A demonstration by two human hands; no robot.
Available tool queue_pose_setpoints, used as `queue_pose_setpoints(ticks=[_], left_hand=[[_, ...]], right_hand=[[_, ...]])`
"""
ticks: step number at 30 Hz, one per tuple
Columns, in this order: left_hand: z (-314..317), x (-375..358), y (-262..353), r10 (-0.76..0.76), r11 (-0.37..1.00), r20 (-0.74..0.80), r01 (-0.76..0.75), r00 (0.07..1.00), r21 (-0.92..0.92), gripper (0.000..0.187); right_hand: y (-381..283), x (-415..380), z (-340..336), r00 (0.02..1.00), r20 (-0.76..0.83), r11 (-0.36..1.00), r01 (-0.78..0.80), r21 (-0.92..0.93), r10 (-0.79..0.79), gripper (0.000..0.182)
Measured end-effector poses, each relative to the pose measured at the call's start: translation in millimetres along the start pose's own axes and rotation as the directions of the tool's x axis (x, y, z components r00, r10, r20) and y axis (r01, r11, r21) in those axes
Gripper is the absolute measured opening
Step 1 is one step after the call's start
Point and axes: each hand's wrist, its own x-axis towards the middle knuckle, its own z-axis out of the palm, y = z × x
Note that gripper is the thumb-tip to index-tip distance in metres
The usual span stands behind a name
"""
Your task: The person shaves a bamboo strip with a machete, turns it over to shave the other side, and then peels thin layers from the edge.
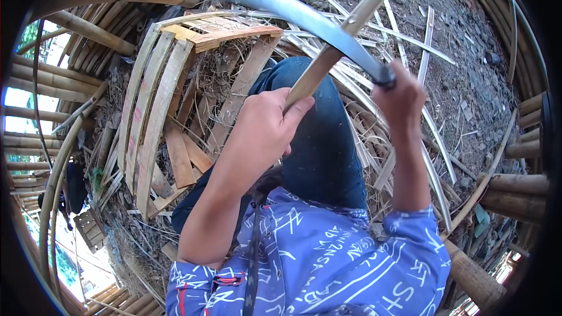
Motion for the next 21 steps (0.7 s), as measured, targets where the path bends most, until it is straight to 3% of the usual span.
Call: queue_pose_setpoints(ticks=[1,3,5,6,9,12,15,19,21], left_hand=[[2.4,1.5,2.6,-0.003,1.0,0.011,0.003,1.0,0.004,0.032],[7.3,7.2,7.4,0.101,0.989,-0.022,-0.098,0.995,0.113,0.032],[2.2,20.1,1.8,0.076,0.997,-0.018,-0.075,0.997,0.023,0.031],[0.1,26.2,0.1,0.054,0.997,0.007,-0.054,0.999,-0.053,0.031],[-2.5,24.2,0.3,0.023,1.0,0.005,-0.023,1.0,0.021,0.03],[-8.7,24.3,-2.5,0.035,0.999,0.06,-0.035,0.998,0.002,0.029],[-8.2,25.5,2.9,0.064,0.998,0.118,-0.061,0.991,-0.032,0.029],[-5.3,33.1,4.0,0.055,0.998,0.154,-0.049,0.986,-0.043,0.03],[-8.4,35.1,8.1,0.042,0.999,0.179,-0.038,0.983,-0.026,0.03]], right_hand=[[15.2,11.9,1.1,0.994,0.033,0.995,-0.102,-0.003,0.102,0.013],[21.5,23.3,6.9,0.995,-0.007,0.983,-0.098,-0.158,0.098,0.014],[6.5,11.4,5.8,0.998,0.017,0.998,-0.063,0.012,0.063,0.016],[2.0,6.5,3.7,0.987,0.121,0.988,-0.114,0.104,0.101,0.017],[-9.2,3.5,-23.8,0.951,0.294,0.967,-0.158,0.201,0.094,0.029],[-0.1,3.6,-39.1,0.882,0.468,0.944,-0.111,0.311,-0.05,0.032],[3.1,1.5,-45.5,0.842,0.531,0.905,-0.149,0.398,-0.095,0.03],[1.8,-4.0,-32.9,0.931,0.362,0.943,-0.151,0.295,0.036,0.026],[-4.1,-11.0,-25.2,0.932,0.358,0.929,-0.179,0.325,0.055,0.027]])
